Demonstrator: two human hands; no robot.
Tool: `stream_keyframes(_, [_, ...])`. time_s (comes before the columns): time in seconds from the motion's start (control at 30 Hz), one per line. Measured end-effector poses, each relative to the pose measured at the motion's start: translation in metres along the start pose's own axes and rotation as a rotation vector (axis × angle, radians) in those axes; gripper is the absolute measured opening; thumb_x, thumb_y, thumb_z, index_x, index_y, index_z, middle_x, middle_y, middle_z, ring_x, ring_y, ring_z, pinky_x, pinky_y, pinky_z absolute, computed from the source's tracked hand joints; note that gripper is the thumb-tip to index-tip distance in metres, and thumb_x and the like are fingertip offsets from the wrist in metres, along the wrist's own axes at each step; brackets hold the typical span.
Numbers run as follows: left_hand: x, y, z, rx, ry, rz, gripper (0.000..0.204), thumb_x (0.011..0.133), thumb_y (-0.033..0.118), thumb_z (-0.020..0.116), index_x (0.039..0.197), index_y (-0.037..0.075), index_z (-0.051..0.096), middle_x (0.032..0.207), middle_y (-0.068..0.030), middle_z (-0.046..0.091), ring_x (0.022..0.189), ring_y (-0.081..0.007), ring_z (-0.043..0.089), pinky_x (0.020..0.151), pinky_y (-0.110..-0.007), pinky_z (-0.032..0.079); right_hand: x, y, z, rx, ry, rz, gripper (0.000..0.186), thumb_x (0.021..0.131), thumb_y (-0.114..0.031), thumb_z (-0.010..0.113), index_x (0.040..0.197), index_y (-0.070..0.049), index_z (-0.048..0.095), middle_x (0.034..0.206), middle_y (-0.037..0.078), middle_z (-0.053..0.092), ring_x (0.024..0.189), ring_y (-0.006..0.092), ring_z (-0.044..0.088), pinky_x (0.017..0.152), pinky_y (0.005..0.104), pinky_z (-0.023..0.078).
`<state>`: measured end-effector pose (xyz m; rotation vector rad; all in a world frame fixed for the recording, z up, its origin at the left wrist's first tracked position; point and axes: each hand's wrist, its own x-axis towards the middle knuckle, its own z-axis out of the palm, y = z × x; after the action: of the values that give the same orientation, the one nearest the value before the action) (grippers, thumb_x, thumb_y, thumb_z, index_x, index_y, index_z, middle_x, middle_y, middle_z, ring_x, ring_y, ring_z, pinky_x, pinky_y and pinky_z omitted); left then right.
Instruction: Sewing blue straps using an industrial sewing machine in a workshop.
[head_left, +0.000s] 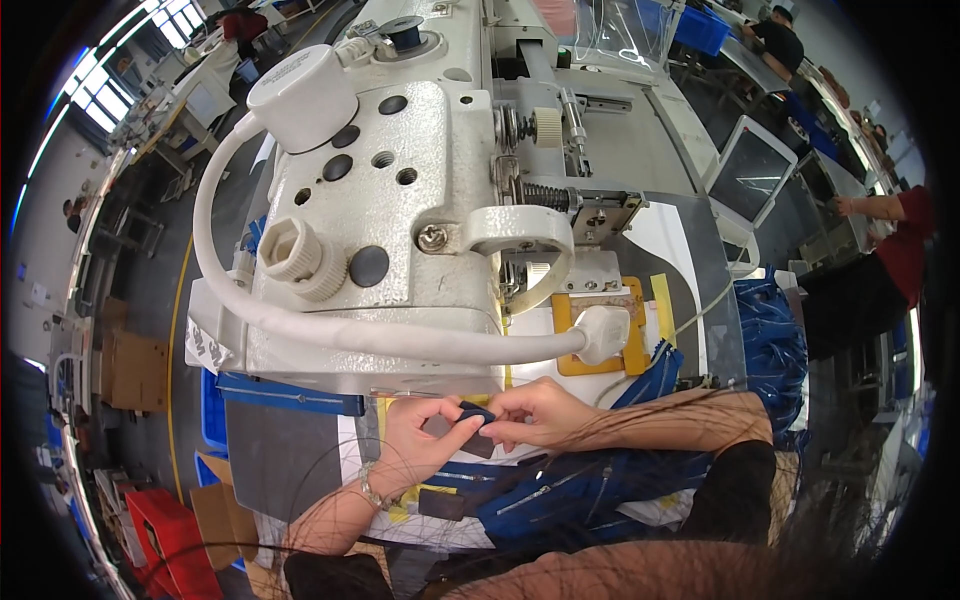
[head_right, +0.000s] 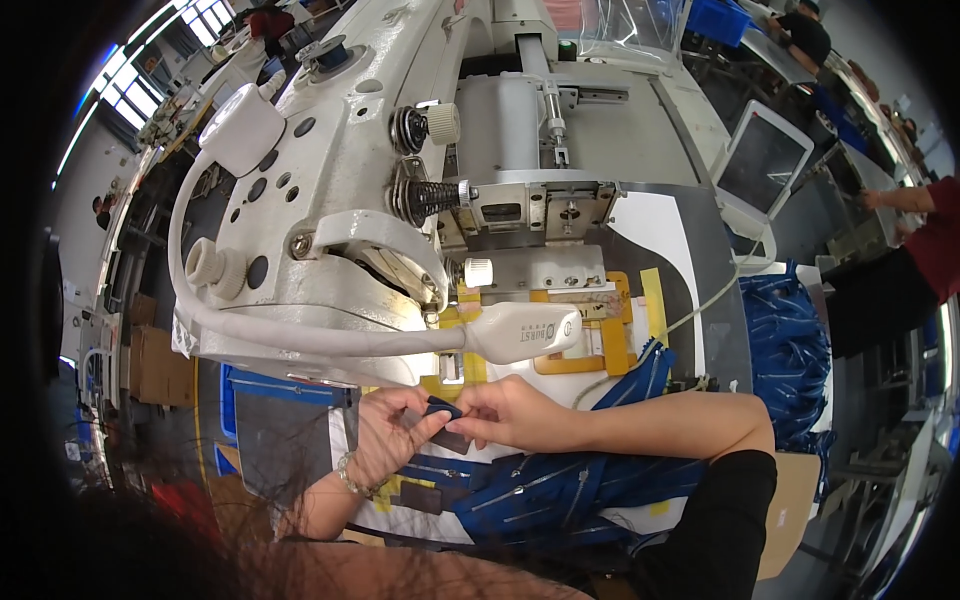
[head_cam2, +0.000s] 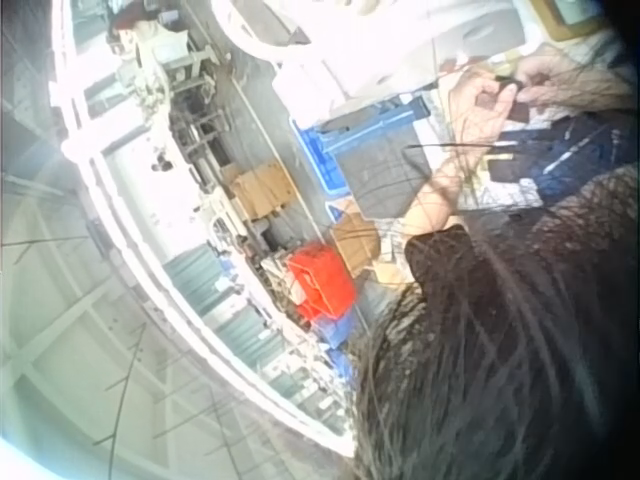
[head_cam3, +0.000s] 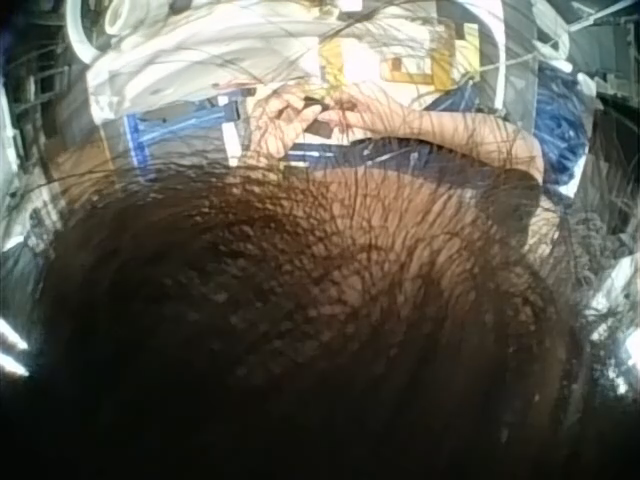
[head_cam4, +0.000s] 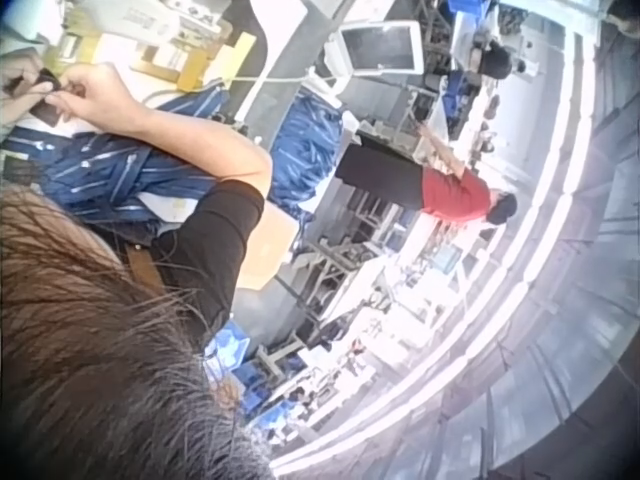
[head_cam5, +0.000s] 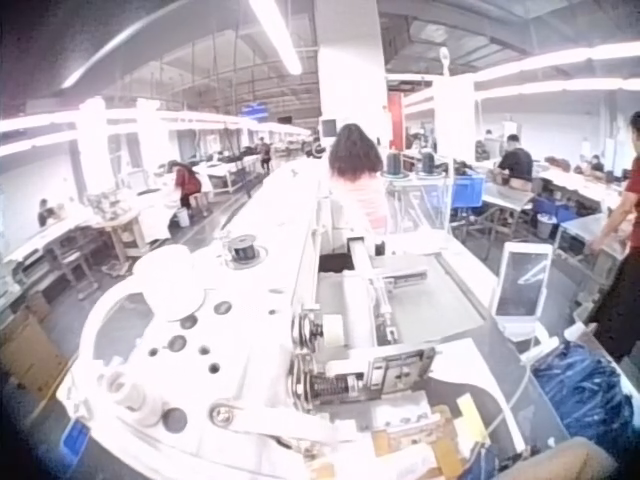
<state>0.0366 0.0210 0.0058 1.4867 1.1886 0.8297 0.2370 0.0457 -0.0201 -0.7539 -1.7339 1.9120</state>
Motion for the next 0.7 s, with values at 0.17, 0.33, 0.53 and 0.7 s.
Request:
stream_keyframes(0.17, [0.002, 0.002, 0.001, 0.08, 0.026, 0.099, 0.01, 0.074, 0.004, 0.069, 0.067, 0.0, 0.062, 0.07, -0.0072, 0.066, 0.061, -0.0075, 0.058, 0.057, -0.021, 0.044, 0.001, -0.002, 0.0, -0.05, 0.008, -0.019, 0.019, 0.089, -0.016, 0.057, 0.082, 0.002, 0.055, 0.066, 0.004, 0.06, 0.06, 0.0087, 0.061, 0.056, 0.0224, 0.049])
stream_keyframes(0.33, [0.002, -0.001, 0.001, 0.111, 0.026, 0.125, 0.012, 0.073, 0.004, 0.069, 0.066, 0.0, 0.061, 0.069, -0.0076, 0.065, 0.059, -0.0092, 0.058, 0.056, -0.022, 0.044, 0.001, -0.004, -0.002, -0.082, 0.002, -0.018, 0.02, 0.089, -0.015, 0.056, 0.081, 0.003, 0.056, 0.065, 0.004, 0.06, 0.058, 0.0088, 0.061, 0.054, 0.0225, 0.049])
stream_keyframes(0.53, [-0.004, -0.009, -0.003, 0.267, 0.107, 0.183, 0.019, 0.073, 0.013, 0.073, 0.075, 0.001, 0.058, 0.066, -0.0063, 0.06, 0.058, -0.0139, 0.057, 0.056, -0.025, 0.045, 0.0, -0.006, -0.003, 0.018, -0.01, -0.005, 0.019, 0.089, -0.014, 0.056, 0.082, 0.003, 0.057, 0.067, 0.004, 0.059, 0.059, 0.0076, 0.059, 0.055, 0.0216, 0.048])
stream_keyframes(0.7, [0.0, -0.014, -0.011, 0.277, -0.144, 0.051, 0.021, 0.083, 0.021, 0.06, 0.083, 0.0, 0.055, 0.065, -0.0125, 0.054, 0.062, -0.0262, 0.054, 0.059, -0.034, 0.043, 0.0, -0.008, -0.004, 0.026, -0.024, 0.05, 0.017, 0.088, -0.012, 0.057, 0.081, 0.003, 0.057, 0.068, 0.003, 0.059, 0.059, 0.0066, 0.058, 0.054, 0.0209, 0.047])
